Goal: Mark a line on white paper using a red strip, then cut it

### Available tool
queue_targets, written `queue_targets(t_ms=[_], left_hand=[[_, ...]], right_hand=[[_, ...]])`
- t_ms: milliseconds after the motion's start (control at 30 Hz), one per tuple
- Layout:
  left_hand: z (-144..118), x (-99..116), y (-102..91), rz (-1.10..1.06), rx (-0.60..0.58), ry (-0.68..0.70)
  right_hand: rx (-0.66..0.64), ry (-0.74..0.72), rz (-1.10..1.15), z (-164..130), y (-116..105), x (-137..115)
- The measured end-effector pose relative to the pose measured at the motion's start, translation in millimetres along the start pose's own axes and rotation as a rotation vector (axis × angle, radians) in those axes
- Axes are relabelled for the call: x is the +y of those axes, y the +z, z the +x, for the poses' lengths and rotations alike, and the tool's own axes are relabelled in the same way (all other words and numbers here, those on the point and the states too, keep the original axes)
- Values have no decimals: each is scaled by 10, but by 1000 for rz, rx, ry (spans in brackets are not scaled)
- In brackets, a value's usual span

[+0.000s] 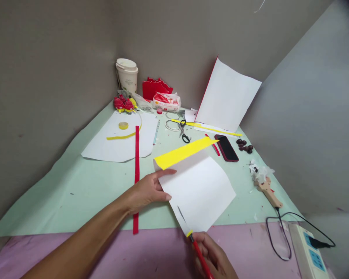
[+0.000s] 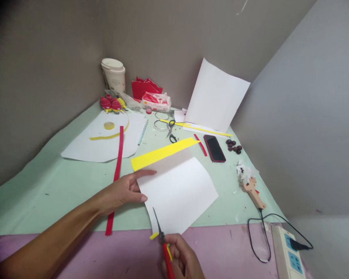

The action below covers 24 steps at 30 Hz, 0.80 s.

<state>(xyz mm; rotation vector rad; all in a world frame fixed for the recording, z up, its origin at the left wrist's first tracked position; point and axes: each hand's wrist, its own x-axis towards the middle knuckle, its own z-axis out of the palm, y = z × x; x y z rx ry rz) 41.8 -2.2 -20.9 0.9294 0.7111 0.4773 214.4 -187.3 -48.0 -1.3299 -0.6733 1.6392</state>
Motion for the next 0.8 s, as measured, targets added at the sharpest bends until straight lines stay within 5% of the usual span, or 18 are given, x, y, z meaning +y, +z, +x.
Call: queue_targets(t_ms=[800], left_hand=[[-47, 119, 52, 18, 0, -48]], right_hand=[[34, 110, 71, 4, -28, 90]])
